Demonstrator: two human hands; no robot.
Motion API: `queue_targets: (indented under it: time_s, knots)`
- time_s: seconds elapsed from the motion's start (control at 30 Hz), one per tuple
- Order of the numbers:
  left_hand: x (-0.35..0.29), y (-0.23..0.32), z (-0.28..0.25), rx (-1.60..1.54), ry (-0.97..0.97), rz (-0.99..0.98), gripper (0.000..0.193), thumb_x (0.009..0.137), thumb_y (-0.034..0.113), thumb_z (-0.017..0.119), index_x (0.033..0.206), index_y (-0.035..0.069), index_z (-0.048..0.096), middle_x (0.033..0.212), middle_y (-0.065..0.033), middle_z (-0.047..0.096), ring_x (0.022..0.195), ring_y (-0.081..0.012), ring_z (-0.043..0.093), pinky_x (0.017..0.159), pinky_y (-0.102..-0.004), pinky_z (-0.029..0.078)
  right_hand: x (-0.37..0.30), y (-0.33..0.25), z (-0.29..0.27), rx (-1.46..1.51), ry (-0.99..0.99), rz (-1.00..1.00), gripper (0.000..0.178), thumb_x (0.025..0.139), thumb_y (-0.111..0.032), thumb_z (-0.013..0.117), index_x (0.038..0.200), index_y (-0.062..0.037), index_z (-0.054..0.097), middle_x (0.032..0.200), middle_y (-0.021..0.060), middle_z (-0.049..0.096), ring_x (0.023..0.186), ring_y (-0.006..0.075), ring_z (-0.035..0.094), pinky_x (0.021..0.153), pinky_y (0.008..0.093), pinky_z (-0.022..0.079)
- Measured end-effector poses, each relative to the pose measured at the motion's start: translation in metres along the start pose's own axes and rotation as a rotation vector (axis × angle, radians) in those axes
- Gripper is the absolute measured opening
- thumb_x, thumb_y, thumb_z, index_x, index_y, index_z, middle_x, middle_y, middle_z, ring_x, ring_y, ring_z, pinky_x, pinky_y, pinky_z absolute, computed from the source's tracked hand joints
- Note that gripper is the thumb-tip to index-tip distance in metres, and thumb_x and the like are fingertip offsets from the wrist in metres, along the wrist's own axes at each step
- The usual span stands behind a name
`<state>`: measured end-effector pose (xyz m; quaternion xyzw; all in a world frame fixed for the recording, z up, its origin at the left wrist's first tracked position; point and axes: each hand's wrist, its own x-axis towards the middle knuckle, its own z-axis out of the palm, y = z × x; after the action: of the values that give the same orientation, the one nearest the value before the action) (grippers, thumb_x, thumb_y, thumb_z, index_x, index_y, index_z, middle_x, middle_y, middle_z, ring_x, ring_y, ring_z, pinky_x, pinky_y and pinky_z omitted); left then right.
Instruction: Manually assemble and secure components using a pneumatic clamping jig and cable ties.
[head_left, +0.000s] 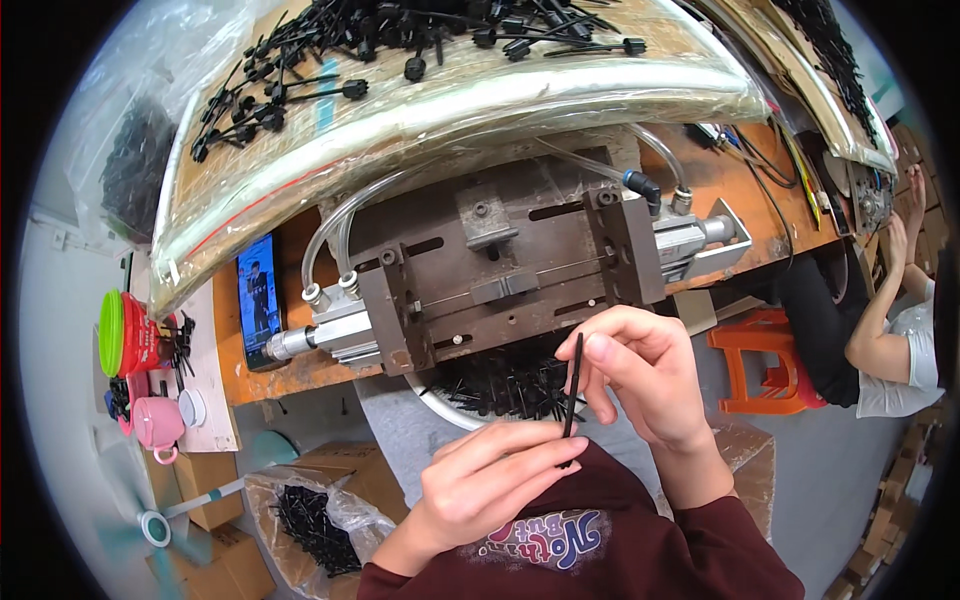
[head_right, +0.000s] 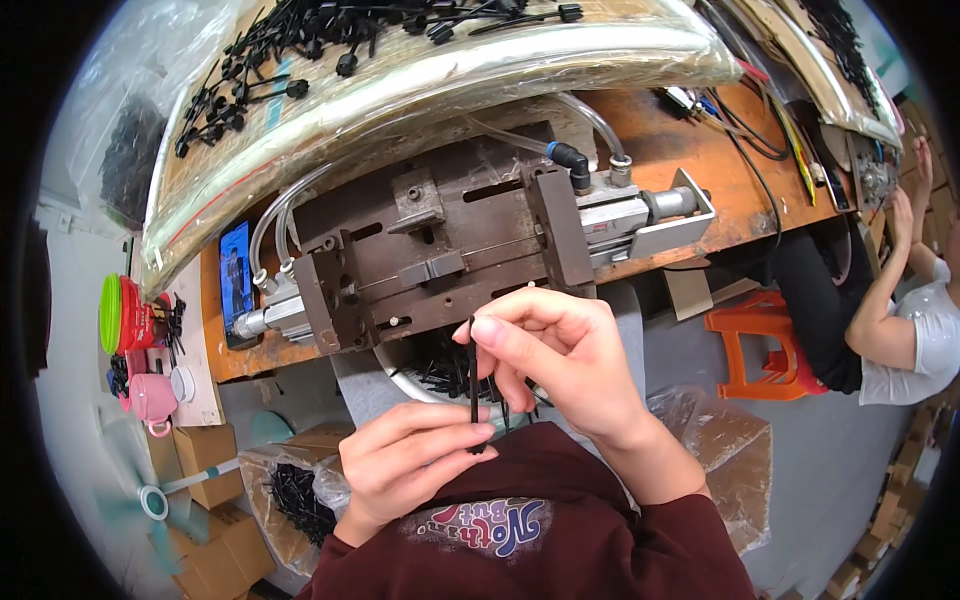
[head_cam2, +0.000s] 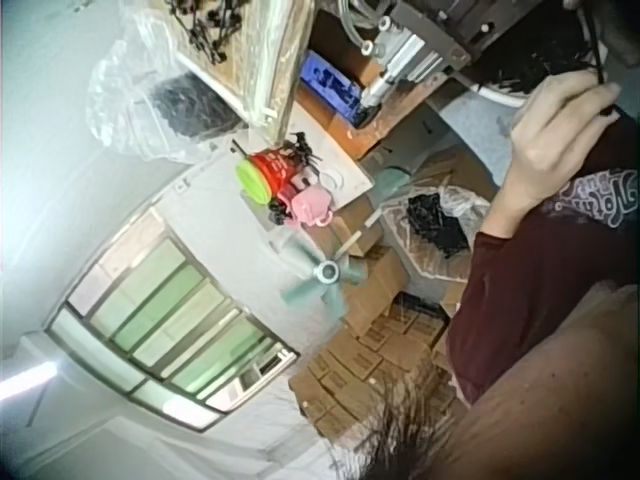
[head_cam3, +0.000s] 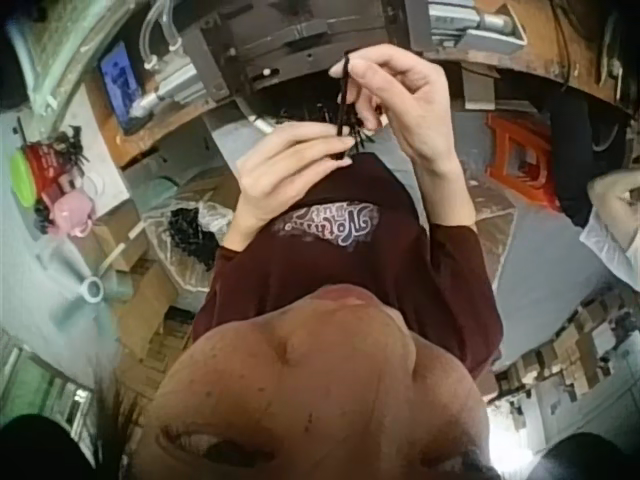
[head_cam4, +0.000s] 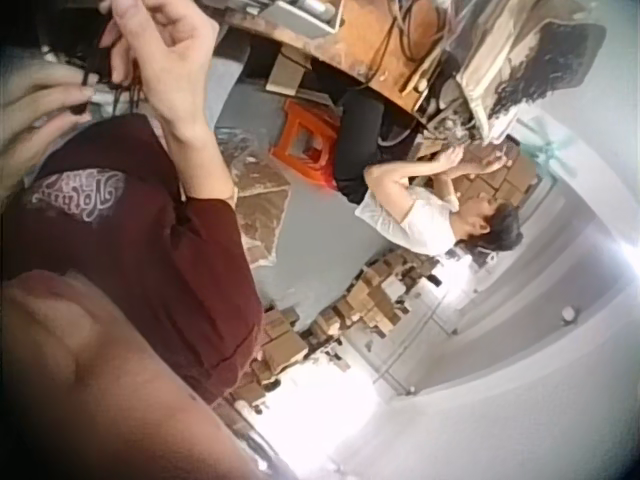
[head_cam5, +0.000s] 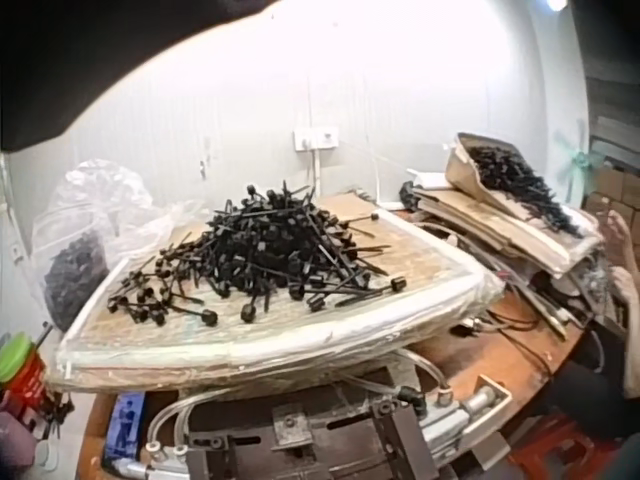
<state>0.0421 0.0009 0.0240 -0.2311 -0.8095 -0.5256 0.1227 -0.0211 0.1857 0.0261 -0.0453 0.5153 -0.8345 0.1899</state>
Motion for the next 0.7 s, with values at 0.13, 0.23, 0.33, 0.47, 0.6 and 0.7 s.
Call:
queue_targets:
  time_s: [0.13,0.23,0.33,0.47,0.6,0.7]
  knots:
    - [0.003,0.002,-0.005,0.02,-0.049,0.046,0.032,0.067,0.005,0.084,0.099,0.007,0.078,0.092,-0.007,0.069,0.076,-0.0199,0.068,0.064,-0.0296,0.056,-0.002,-0.003,-0.001,-0.037,-0.017,-0.005,0.013,0.096,-0.006,0.063,0.1,0.0047,0.069,0.078,0.0087,0.069,0.052,0.0058,0.055,0.046,0.0193,0.042]
    - [0.002,0.003,-0.003,0.044,-0.039,0.091,0.033,0.068,0.005,0.083,0.1,0.006,0.078,0.091,-0.007,0.068,0.075,-0.0206,0.067,0.063,-0.0298,0.056,-0.003,0.0,0.0,-0.068,0.028,-0.063,0.013,0.096,-0.007,0.063,0.097,0.005,0.069,0.077,0.0099,0.069,0.05,0.0064,0.055,0.046,0.0194,0.042]
    - [-0.005,0.005,-0.005,0.037,-0.076,0.114,0.034,0.063,0.012,0.086,0.097,0.012,0.079,0.093,-0.0033,0.068,0.077,-0.0187,0.066,0.066,-0.0296,0.054,-0.002,-0.003,-0.004,-0.064,0.145,-0.167,0.018,0.098,-0.009,0.059,0.095,0.0065,0.068,0.075,0.0136,0.07,0.048,0.0095,0.058,0.045,0.0209,0.045]
    - [-0.003,0.004,-0.004,0.07,-0.019,0.129,0.035,0.06,0.018,0.088,0.095,0.015,0.08,0.105,-0.0055,0.069,0.082,-0.0206,0.065,0.07,-0.0319,0.053,-0.007,-0.005,-0.008,0.012,0.096,-0.134,0.019,0.099,-0.01,0.057,0.1,0.0066,0.067,0.08,0.0168,0.071,0.053,0.0139,0.065,0.047,0.0231,0.048]
    - [-0.003,0.005,-0.006,0.144,-0.07,0.189,0.033,0.067,0.009,0.084,0.099,0.005,0.077,0.117,-0.0131,0.069,0.095,-0.0249,0.069,0.081,-0.0326,0.058,-0.007,-0.006,0.003,0.081,-0.033,-0.01,0.019,0.1,-0.011,0.058,0.104,0.0058,0.065,0.083,0.0151,0.072,0.056,0.0115,0.066,0.048,0.0219,0.05]
    - [-0.001,0.004,0.0,0.165,-0.049,0.195,0.033,0.062,0.009,0.085,0.094,0.002,0.076,0.111,-0.0158,0.071,0.088,-0.0267,0.07,0.077,-0.0337,0.058,-0.007,-0.006,0.002,0.087,-0.053,0.004,0.02,0.101,-0.014,0.057,0.102,0.0054,0.064,0.083,0.0144,0.071,0.056,0.0114,0.066,0.049,0.0214,0.051]
